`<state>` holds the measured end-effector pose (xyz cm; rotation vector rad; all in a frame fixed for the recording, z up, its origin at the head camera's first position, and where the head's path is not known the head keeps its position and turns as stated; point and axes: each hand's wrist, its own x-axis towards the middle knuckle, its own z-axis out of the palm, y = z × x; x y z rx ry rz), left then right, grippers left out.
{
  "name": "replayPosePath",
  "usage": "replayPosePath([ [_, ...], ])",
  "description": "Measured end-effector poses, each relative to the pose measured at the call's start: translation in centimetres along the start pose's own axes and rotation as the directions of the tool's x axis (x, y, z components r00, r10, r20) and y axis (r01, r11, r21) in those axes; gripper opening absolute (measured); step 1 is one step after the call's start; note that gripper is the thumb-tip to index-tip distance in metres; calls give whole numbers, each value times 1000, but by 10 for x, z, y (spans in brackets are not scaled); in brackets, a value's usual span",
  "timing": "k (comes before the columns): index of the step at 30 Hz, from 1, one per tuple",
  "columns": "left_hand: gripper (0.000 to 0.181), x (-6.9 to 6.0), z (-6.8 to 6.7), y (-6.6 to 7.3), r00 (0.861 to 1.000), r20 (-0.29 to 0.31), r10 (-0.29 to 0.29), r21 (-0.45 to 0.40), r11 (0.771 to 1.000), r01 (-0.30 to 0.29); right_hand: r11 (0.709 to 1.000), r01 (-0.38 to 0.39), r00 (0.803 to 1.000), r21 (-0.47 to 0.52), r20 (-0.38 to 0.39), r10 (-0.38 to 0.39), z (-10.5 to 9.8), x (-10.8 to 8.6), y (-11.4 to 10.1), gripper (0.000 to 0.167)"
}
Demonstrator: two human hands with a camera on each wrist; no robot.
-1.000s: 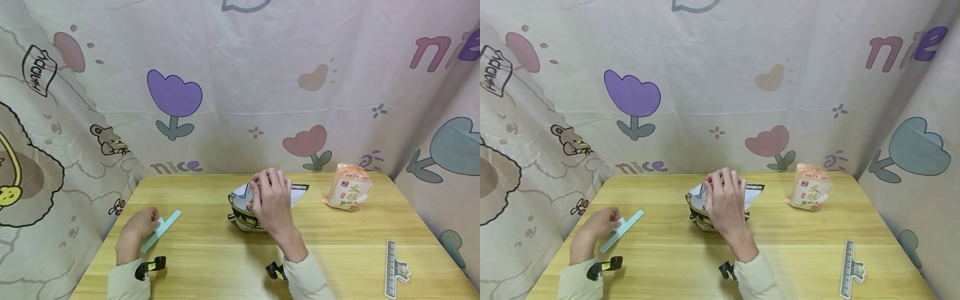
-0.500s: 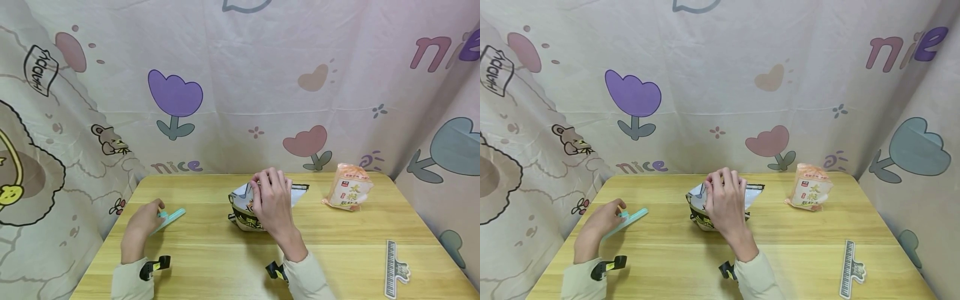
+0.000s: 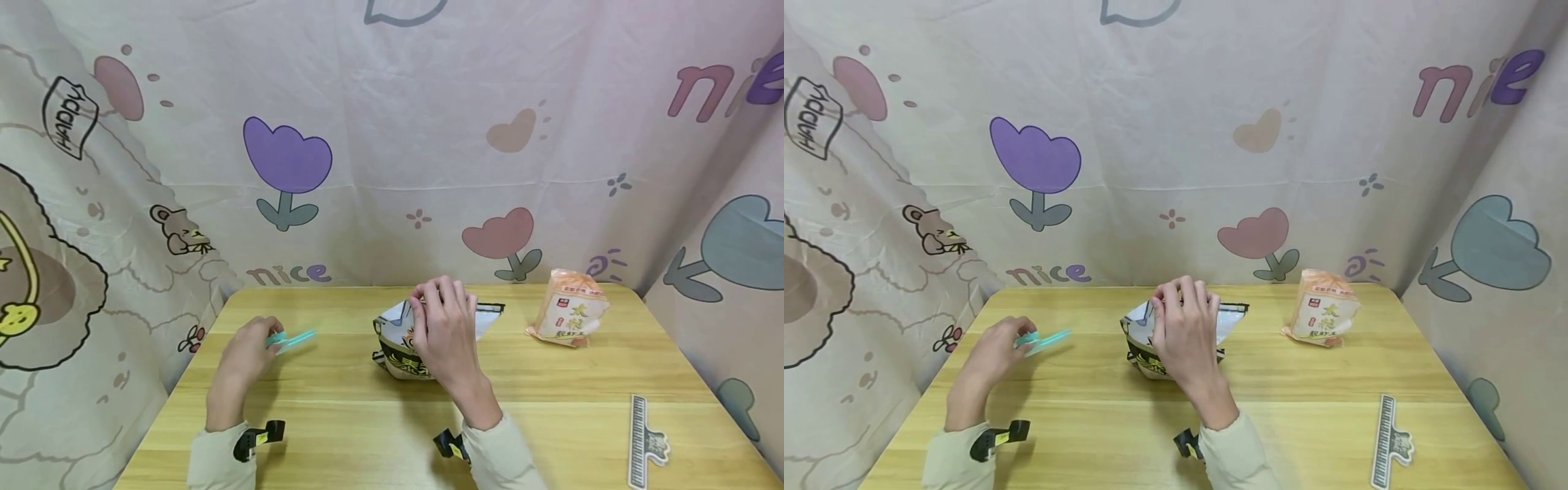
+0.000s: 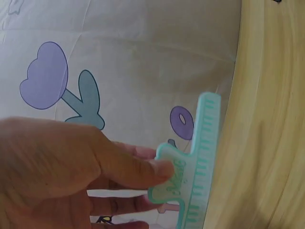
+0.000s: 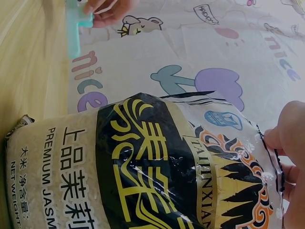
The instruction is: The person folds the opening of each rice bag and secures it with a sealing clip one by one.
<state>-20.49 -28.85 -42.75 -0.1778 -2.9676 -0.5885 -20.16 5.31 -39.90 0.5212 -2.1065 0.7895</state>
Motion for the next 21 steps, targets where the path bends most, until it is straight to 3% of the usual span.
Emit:
replayPosePath([
  [9,25,2,2,11,990,-127,57,-138,988,-74,1000,-8,1000,-1,4,8,0,-1,-1,10],
  [16,27,6,3,19,960,-251,123,-213,961,-179,1000,-9,1000,0,3,9,0,0,-1,9],
  [21,30,8,5,25,942,-288,173,-244,938,-247,1000,-12,1000,-1,2,12,0,0,-1,8],
])
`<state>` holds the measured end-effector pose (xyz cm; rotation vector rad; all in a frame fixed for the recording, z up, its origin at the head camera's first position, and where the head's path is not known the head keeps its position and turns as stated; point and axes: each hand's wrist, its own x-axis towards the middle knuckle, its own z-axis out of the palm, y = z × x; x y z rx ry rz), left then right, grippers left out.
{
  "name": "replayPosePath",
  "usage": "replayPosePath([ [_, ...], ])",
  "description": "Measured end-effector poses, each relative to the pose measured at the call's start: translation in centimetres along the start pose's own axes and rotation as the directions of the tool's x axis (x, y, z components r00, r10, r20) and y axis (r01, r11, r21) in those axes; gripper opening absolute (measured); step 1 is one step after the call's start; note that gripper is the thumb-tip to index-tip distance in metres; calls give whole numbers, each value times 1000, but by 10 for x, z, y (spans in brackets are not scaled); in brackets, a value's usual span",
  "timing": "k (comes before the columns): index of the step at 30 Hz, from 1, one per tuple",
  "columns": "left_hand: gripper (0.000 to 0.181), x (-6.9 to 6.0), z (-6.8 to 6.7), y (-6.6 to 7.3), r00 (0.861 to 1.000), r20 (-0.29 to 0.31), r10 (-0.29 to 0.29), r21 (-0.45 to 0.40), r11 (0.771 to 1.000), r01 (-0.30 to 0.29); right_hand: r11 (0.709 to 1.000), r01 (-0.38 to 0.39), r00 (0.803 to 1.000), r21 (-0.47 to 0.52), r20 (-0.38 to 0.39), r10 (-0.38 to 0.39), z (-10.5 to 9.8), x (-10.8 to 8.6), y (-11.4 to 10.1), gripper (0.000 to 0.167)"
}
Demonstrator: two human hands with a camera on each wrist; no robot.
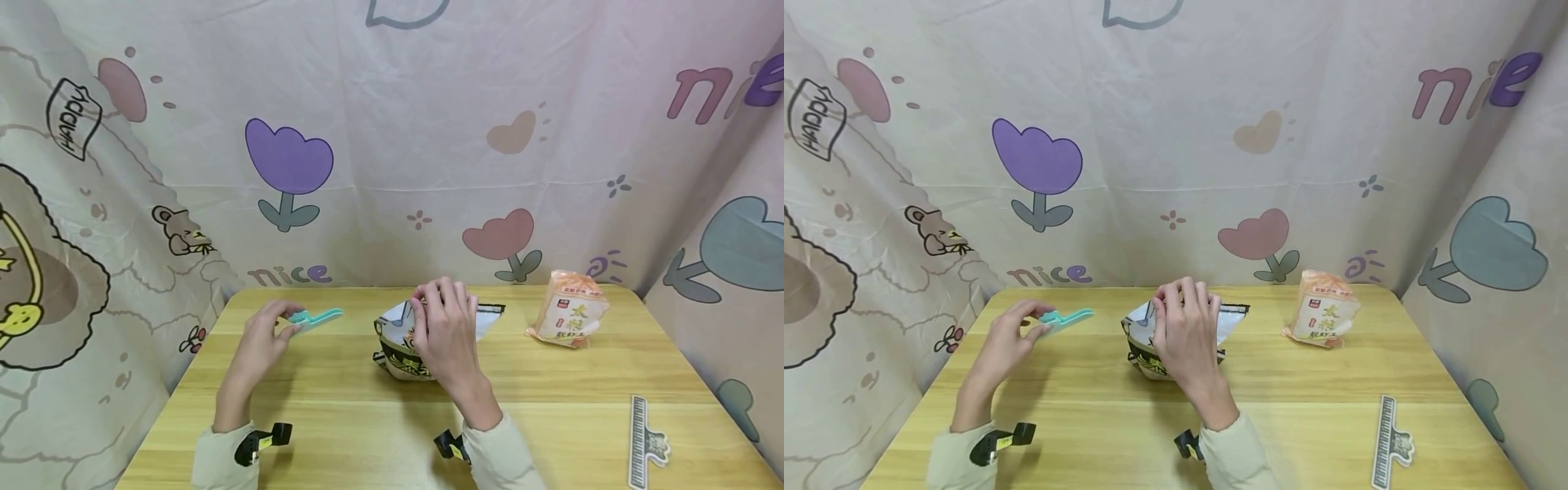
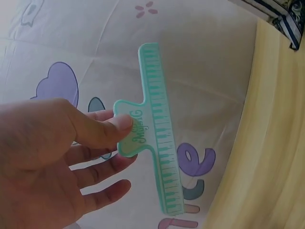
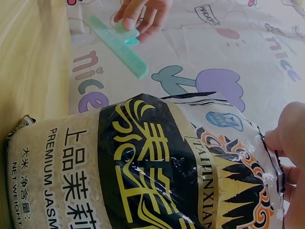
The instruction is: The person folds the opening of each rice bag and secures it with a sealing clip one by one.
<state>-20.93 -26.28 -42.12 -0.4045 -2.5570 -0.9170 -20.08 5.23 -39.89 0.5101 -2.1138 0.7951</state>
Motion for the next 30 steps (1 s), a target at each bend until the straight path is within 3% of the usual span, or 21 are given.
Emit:
replayPosePath([
  [11,27,3,-1,13,1000,29,-11,-78,997,14,1000,7,1000,2,4,-7,0,0,-1,10],
  [18,26,15,-6,19,999,8,52,-169,984,-50,1000,5,1000,-2,-5,-5,0,1,0,9],
  [24,27,26,-3,28,996,66,59,-240,970,-41,1000,-6,1000,-10,5,6,0,0,2,14],
  [30,27,30,3,33,996,75,44,-299,954,-20,1000,11,1000,-6,-2,-11,1,0,0,10],
])
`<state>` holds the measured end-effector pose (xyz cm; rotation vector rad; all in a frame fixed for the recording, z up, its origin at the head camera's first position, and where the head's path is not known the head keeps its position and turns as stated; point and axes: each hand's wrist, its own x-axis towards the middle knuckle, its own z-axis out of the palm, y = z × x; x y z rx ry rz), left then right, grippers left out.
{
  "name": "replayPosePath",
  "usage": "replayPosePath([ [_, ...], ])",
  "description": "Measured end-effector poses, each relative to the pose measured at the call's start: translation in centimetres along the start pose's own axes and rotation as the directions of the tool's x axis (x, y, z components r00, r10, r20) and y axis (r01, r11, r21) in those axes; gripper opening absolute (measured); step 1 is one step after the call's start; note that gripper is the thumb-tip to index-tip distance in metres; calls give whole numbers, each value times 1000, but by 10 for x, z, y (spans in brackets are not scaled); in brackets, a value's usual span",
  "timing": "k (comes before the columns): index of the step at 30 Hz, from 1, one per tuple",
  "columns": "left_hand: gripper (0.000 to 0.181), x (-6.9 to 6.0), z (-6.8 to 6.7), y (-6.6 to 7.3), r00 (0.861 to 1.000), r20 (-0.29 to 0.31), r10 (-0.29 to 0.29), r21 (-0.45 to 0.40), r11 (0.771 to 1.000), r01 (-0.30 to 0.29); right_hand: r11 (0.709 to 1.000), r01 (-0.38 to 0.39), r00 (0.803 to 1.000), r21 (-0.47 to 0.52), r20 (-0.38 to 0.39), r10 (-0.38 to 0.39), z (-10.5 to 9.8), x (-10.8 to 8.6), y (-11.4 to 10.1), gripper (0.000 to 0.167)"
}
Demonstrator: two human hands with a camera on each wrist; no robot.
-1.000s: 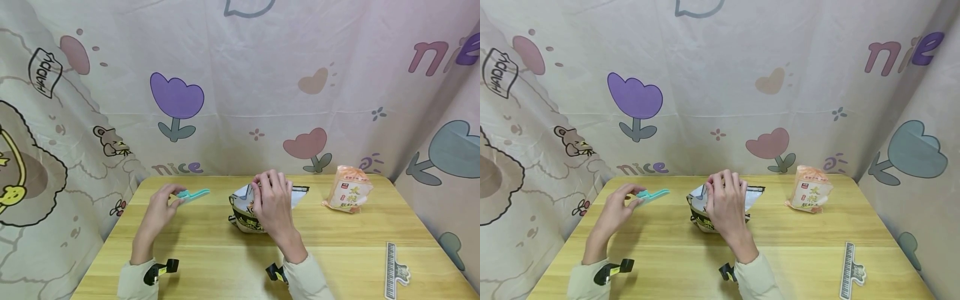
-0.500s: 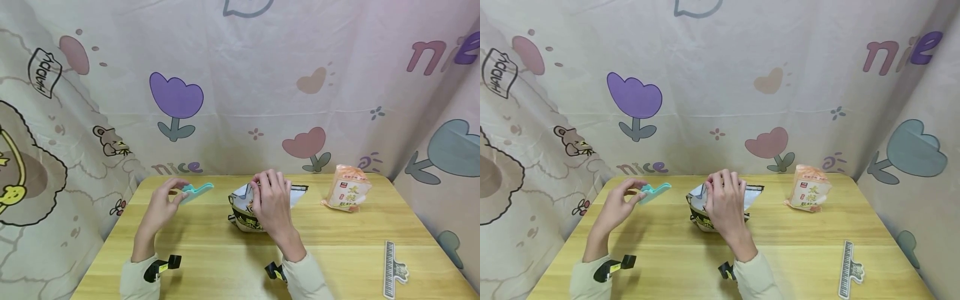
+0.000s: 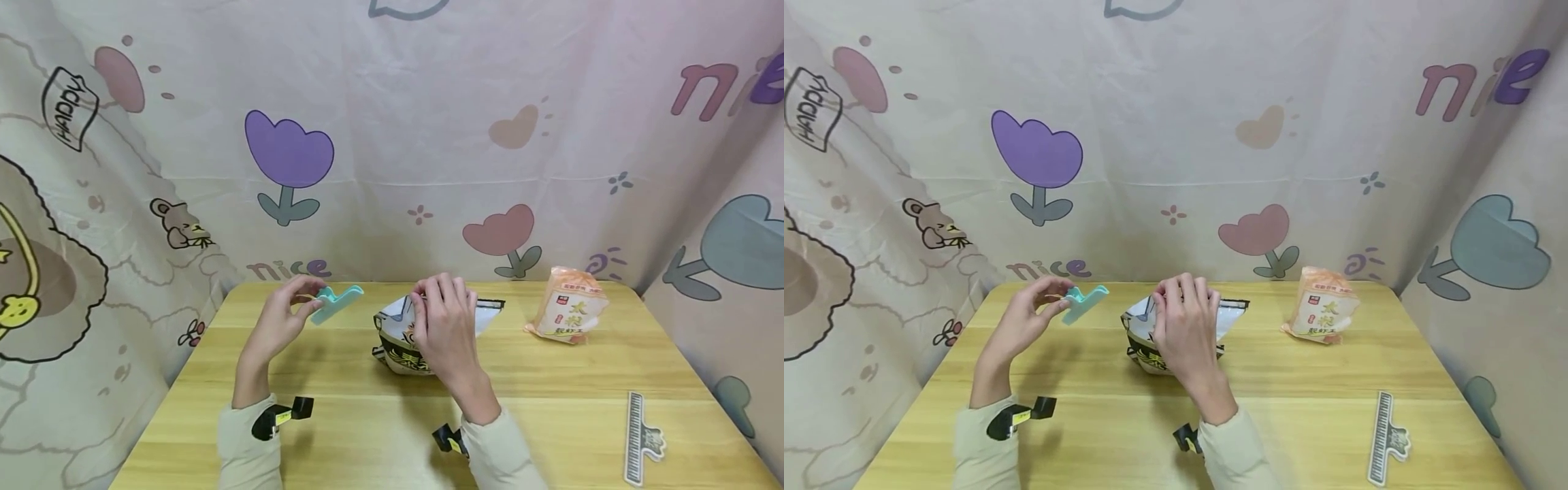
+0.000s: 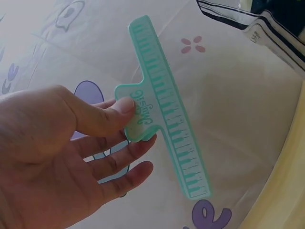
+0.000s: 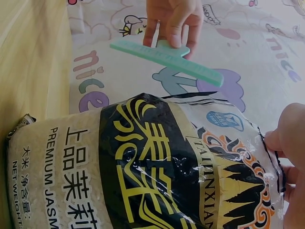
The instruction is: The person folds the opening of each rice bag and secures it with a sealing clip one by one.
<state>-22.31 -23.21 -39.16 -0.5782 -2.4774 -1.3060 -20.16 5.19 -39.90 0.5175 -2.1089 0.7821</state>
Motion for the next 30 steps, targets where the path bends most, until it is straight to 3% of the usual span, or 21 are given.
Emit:
replayPosePath([
  [6,27,2,5,4,998,-50,-31,-84,996,27,1000,-1,1000,-2,-6,1,1,0,-2,11],
  [19,25,2,23,11,990,-140,-15,-174,985,-10,1000,-13,1000,4,18,13,2,-2,-1,12],
  [22,26,3,28,14,984,-177,9,-213,976,-47,1000,-10,1000,8,17,10,2,-3,-1,12],
  [30,28,11,45,26,966,-241,91,-337,926,-172,1000,7,1000,13,-10,-7,1,-1,1,8],
])
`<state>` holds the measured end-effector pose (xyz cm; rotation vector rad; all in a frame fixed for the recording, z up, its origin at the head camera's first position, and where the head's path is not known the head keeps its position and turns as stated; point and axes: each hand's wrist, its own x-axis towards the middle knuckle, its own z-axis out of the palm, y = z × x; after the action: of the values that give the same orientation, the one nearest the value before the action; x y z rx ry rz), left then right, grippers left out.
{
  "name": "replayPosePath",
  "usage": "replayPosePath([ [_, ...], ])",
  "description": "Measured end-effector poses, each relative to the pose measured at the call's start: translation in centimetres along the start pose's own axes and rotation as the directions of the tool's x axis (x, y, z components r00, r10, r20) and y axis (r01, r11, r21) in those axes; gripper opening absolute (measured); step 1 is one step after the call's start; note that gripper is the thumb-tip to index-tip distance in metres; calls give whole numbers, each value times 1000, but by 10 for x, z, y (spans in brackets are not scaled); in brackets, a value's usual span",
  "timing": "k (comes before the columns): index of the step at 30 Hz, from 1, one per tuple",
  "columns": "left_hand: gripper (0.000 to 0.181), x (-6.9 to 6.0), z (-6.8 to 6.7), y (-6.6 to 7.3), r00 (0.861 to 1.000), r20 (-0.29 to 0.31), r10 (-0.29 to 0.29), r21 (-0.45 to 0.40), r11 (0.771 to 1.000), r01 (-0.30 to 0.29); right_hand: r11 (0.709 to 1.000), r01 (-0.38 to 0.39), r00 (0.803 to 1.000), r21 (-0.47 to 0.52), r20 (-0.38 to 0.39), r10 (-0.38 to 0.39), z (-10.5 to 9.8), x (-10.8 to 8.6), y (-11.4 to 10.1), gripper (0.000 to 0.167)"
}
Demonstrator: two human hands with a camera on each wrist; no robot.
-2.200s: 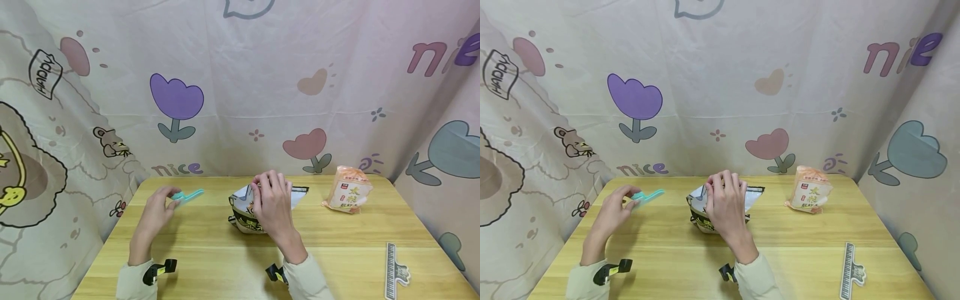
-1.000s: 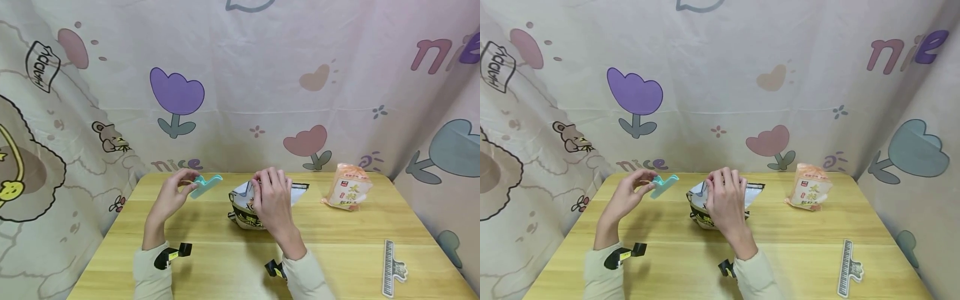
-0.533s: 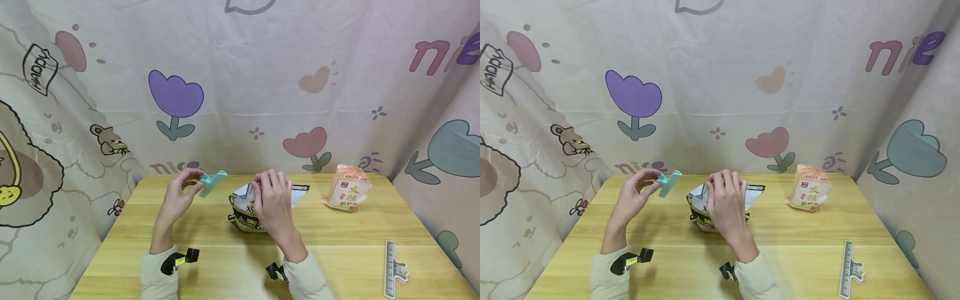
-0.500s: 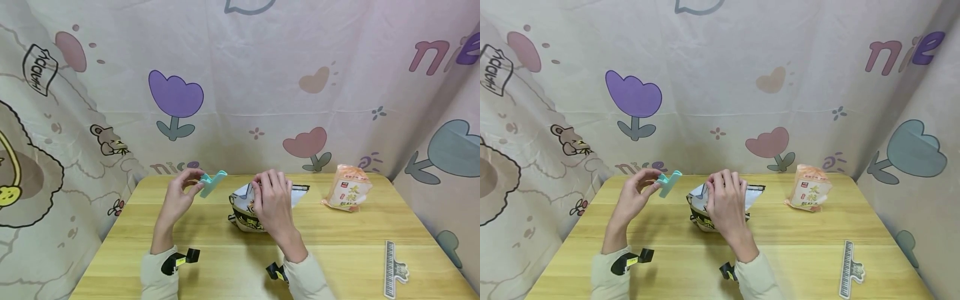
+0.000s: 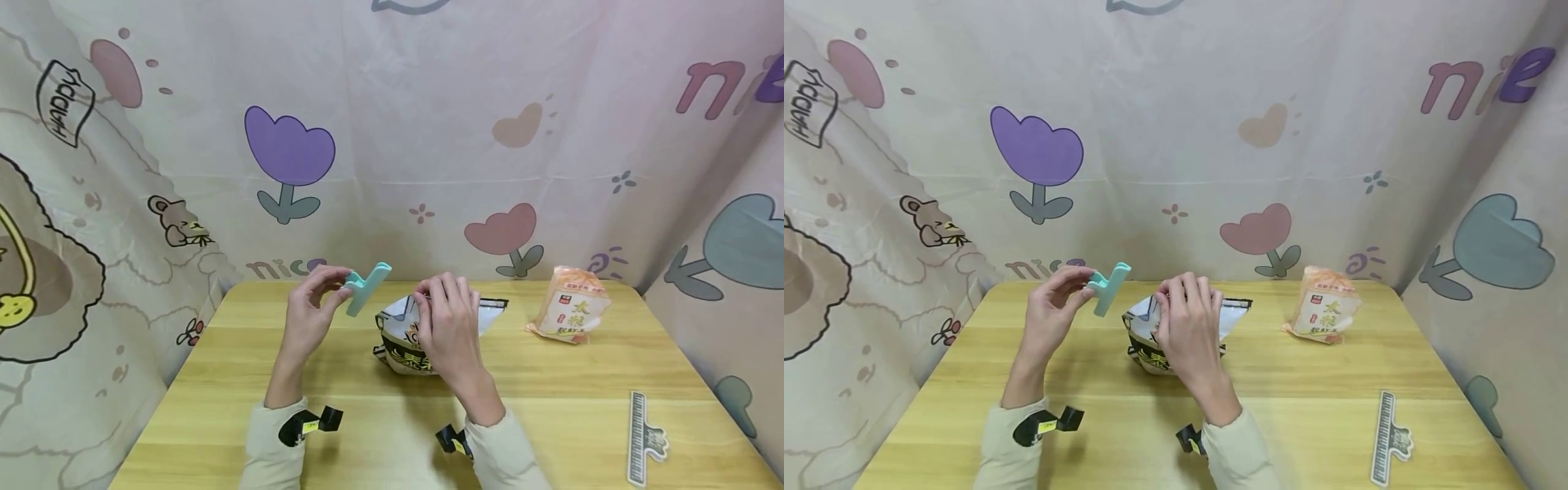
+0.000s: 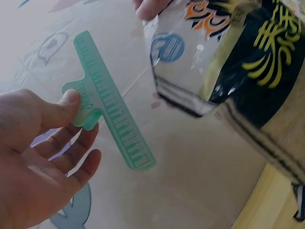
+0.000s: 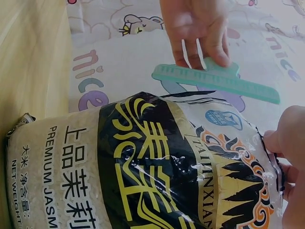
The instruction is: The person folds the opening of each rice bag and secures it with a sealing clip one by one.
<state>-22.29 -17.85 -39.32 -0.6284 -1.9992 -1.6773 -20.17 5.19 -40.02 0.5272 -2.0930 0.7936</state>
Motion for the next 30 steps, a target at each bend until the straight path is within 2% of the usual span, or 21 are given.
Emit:
replayPosePath([
  [5,26,2,10,2,1000,5,17,-34,999,-16,1000,3,1000,11,0,-3,-1,2,1,5],
  [8,27,2,14,3,1000,11,21,-63,998,-20,1000,-4,1000,15,-1,4,-2,2,1,12],
  [15,25,-1,19,4,1000,-10,-14,-105,994,13,1000,-18,1000,19,14,18,-3,1,1,17],
  [20,24,-1,21,4,1000,-23,-5,-106,994,3,1000,-15,1000,23,10,15,-3,2,0,15],
  [30,21,-1,27,2,999,-23,24,-53,998,-25,998,-16,1000,54,17,15,-6,3,0,8],
])
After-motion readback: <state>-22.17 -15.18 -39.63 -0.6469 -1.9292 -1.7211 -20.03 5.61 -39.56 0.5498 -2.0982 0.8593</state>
